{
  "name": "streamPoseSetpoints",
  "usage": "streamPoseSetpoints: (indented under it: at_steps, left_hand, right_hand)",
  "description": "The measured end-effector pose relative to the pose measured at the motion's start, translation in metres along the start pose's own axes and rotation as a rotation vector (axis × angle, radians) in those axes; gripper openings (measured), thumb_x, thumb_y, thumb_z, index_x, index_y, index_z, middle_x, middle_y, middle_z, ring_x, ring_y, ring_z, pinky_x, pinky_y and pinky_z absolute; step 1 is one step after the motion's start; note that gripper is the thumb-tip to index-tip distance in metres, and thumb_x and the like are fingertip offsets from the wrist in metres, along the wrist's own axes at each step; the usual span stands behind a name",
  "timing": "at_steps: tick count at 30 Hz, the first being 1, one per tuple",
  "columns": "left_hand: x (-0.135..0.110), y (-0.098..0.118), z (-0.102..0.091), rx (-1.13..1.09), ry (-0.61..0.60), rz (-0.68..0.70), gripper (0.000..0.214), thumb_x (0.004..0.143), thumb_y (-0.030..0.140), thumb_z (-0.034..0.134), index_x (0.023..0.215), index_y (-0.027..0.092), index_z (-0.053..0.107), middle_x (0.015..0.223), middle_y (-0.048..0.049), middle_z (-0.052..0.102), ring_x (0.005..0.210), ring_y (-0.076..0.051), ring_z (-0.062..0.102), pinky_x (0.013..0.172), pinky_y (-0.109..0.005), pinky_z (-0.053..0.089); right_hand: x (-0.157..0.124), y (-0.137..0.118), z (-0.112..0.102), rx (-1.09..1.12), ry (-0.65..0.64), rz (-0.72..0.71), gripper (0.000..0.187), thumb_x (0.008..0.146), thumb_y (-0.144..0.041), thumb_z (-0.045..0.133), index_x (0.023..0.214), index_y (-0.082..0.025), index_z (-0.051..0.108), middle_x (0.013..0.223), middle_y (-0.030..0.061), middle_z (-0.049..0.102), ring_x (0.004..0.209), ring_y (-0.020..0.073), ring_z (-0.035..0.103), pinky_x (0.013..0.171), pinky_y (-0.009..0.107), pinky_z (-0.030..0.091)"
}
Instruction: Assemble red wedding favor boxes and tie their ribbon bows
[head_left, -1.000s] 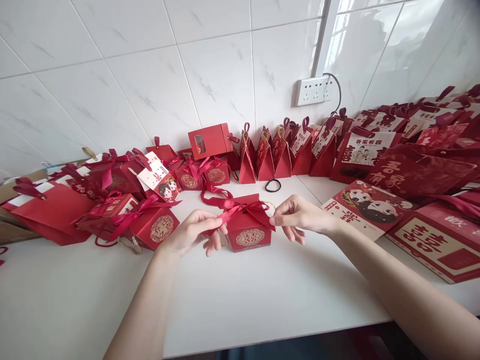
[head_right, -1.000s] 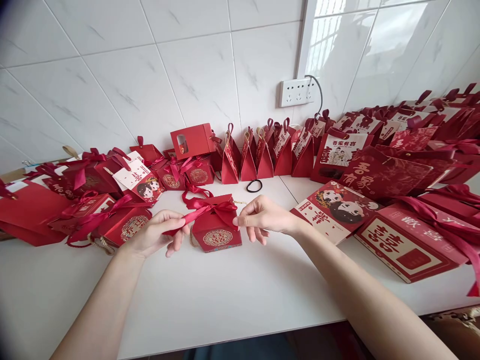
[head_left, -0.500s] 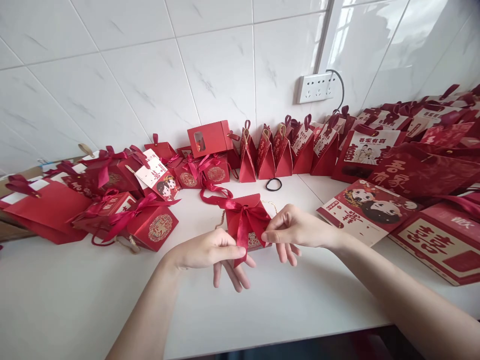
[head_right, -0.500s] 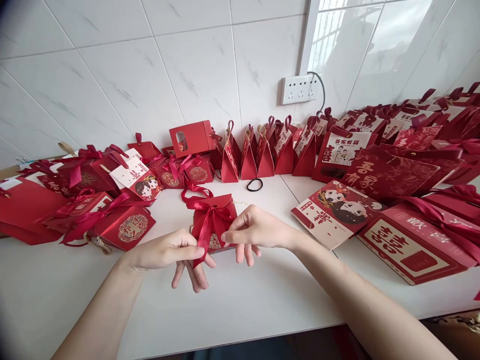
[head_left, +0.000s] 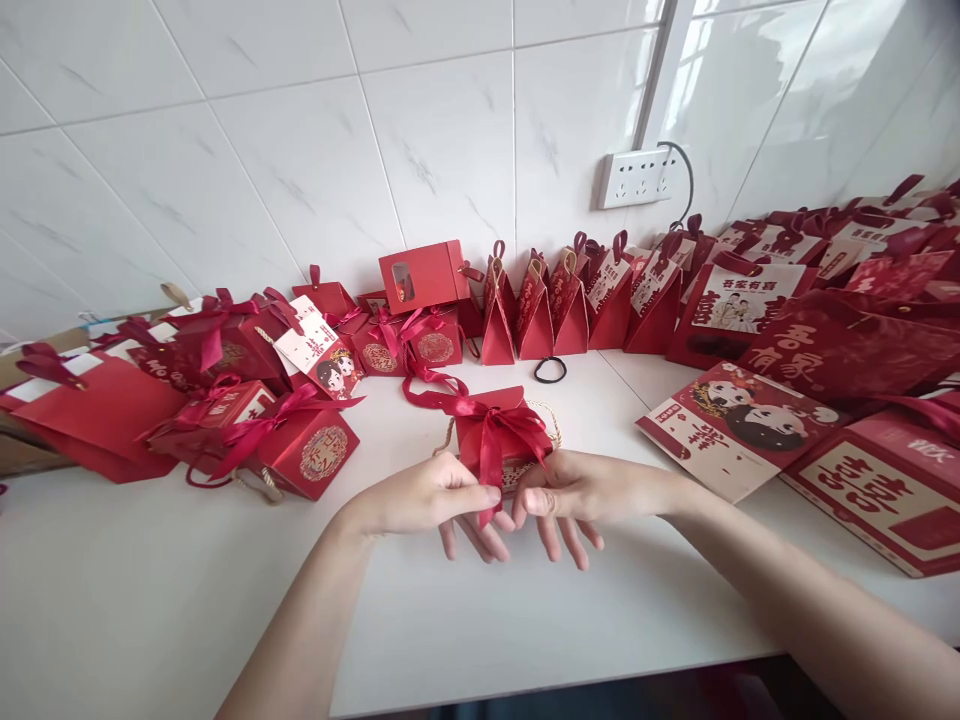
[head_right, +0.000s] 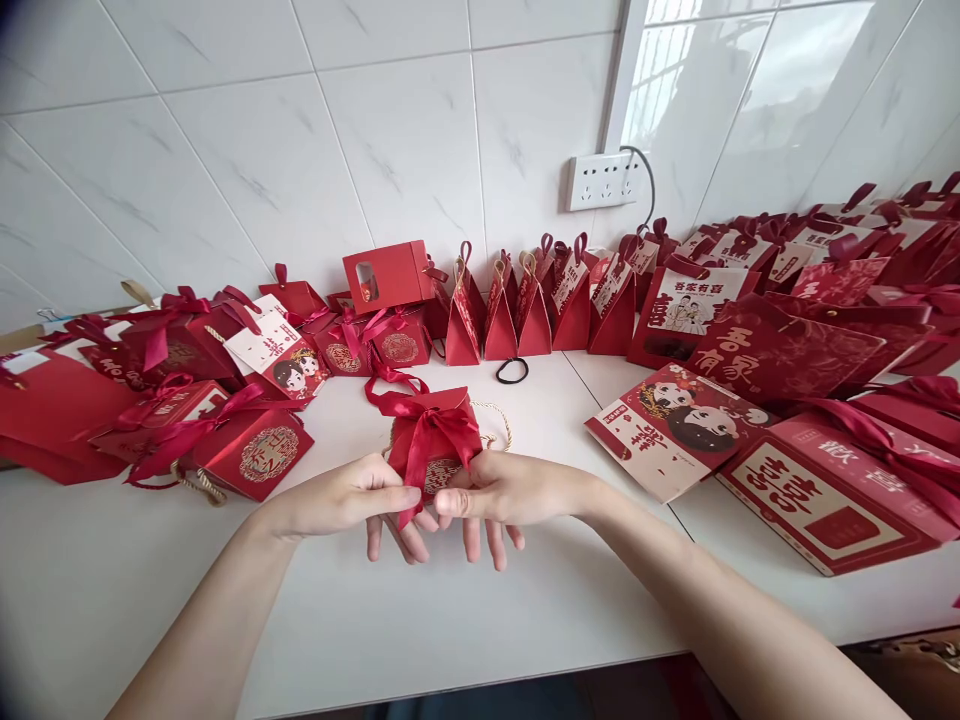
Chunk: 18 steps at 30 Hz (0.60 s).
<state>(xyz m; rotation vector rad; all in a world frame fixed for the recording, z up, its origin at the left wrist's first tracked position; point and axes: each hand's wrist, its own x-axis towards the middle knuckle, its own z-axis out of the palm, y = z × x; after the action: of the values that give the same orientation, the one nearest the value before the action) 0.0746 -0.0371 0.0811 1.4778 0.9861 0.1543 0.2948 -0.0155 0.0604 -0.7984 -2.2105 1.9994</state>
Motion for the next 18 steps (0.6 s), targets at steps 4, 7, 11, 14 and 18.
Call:
streamPoseSetpoints:
  at_steps: [4,7,11,14,18]
  left_hand:
    - [0.001,-0.001,0.001,0.033,-0.025,-0.016,0.037,0.087,0.045,0.052,0.093,0.012,0.069,0.095,-0.0145,0.073,0.079,-0.022,0.072,0.047,-0.019,0.046]
    - [0.003,-0.001,0.002,0.043,-0.029,-0.001,0.037,0.087,0.044,0.052,0.098,0.013,0.07,0.096,-0.0139,0.073,0.08,-0.021,0.071,0.047,-0.02,0.047]
    - [0.0,-0.006,-0.003,0.081,-0.08,0.001,0.034,0.083,0.046,0.059,0.093,0.016,0.072,0.102,-0.0123,0.073,0.093,-0.024,0.069,0.048,-0.019,0.048]
    - [-0.005,-0.011,-0.014,0.09,-0.144,0.024,0.035,0.074,0.048,0.068,0.091,0.017,0.073,0.093,-0.0119,0.074,0.079,-0.022,0.07,0.044,-0.02,0.046]
    - [0.0,-0.011,-0.022,-0.16,0.438,0.487,0.035,0.08,0.05,0.058,0.075,0.016,0.068,0.056,-0.0027,0.064,0.042,-0.011,0.052,0.038,-0.022,0.039]
  right_hand:
    - [0.012,0.005,0.015,0.113,0.155,-0.077,0.054,0.083,-0.067,0.046,0.078,-0.015,0.057,0.063,0.0003,0.061,0.036,0.0057,0.051,0.035,0.016,0.04]
    - [0.019,0.005,0.025,0.137,0.336,-0.097,0.046,0.081,-0.059,0.056,0.066,-0.016,0.054,0.05,-0.0044,0.052,0.032,0.0042,0.044,0.032,0.016,0.037]
    - [0.02,0.002,0.03,0.099,0.51,-0.098,0.038,0.083,-0.043,0.06,0.057,-0.017,0.051,0.044,-0.0066,0.046,0.03,0.0034,0.039,0.03,0.015,0.03]
    - [0.017,0.0,0.028,0.086,0.521,-0.079,0.033,0.084,-0.035,0.057,0.057,-0.017,0.051,0.042,-0.0073,0.046,0.03,0.0035,0.041,0.032,0.014,0.032]
    - [0.016,-0.002,0.027,0.062,0.485,-0.055,0.032,0.084,-0.032,0.054,0.057,-0.017,0.05,0.044,-0.0069,0.047,0.031,0.0035,0.044,0.033,0.013,0.034]
